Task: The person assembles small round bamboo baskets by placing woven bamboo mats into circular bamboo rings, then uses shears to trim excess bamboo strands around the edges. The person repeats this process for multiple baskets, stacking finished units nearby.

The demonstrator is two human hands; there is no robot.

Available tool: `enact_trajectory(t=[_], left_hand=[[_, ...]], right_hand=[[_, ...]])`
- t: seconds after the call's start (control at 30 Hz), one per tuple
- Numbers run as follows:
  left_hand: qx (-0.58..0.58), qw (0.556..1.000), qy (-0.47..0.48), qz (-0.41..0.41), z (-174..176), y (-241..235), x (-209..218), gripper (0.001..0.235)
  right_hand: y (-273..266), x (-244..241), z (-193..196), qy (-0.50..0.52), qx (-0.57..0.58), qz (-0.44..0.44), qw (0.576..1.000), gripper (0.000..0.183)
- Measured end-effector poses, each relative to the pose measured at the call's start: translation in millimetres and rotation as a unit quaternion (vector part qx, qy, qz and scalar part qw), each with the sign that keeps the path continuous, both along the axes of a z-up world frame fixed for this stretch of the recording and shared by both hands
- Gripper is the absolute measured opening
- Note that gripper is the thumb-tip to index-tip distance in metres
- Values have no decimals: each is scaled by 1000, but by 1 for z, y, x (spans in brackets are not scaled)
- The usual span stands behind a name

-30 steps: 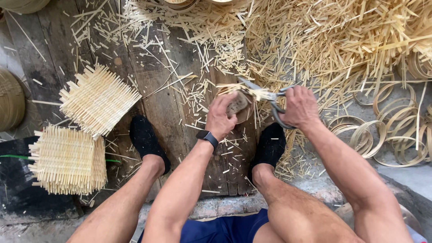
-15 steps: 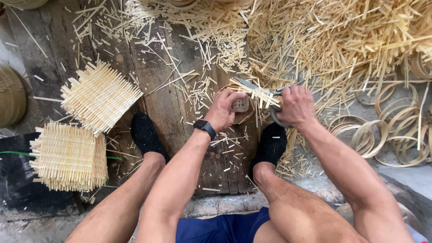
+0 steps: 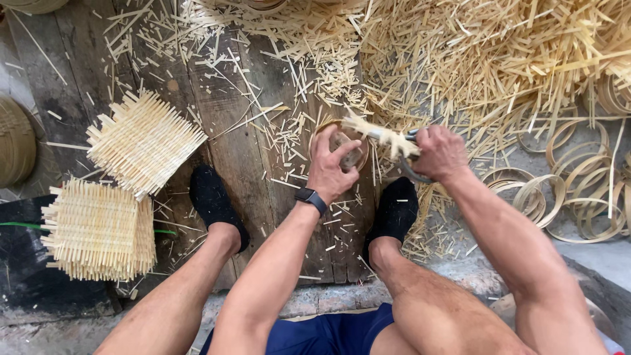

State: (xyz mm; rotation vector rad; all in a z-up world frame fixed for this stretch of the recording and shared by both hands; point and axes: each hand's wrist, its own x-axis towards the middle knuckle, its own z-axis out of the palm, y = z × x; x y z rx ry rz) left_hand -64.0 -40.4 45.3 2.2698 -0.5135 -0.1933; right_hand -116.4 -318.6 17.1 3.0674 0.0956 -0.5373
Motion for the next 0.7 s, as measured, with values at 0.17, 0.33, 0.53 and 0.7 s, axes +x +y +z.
enact_trajectory(t=[0.17, 0.33, 0.53, 0.7], left_hand=[[7, 998, 55, -4, 0, 2, 4, 56], [16, 995, 74, -67, -4, 4, 11, 54], [-78, 988, 89, 104, 6, 3, -3, 81], [-38, 993, 86, 66, 5, -6, -13, 77]], right_hand=[[-5, 0, 0, -18, 28, 3, 999, 42], [3, 0, -16, -48, -17, 21, 998, 33], [-10, 2, -6, 47, 34, -9, 998, 29], [5, 3, -1, -66, 6, 21, 998, 46]])
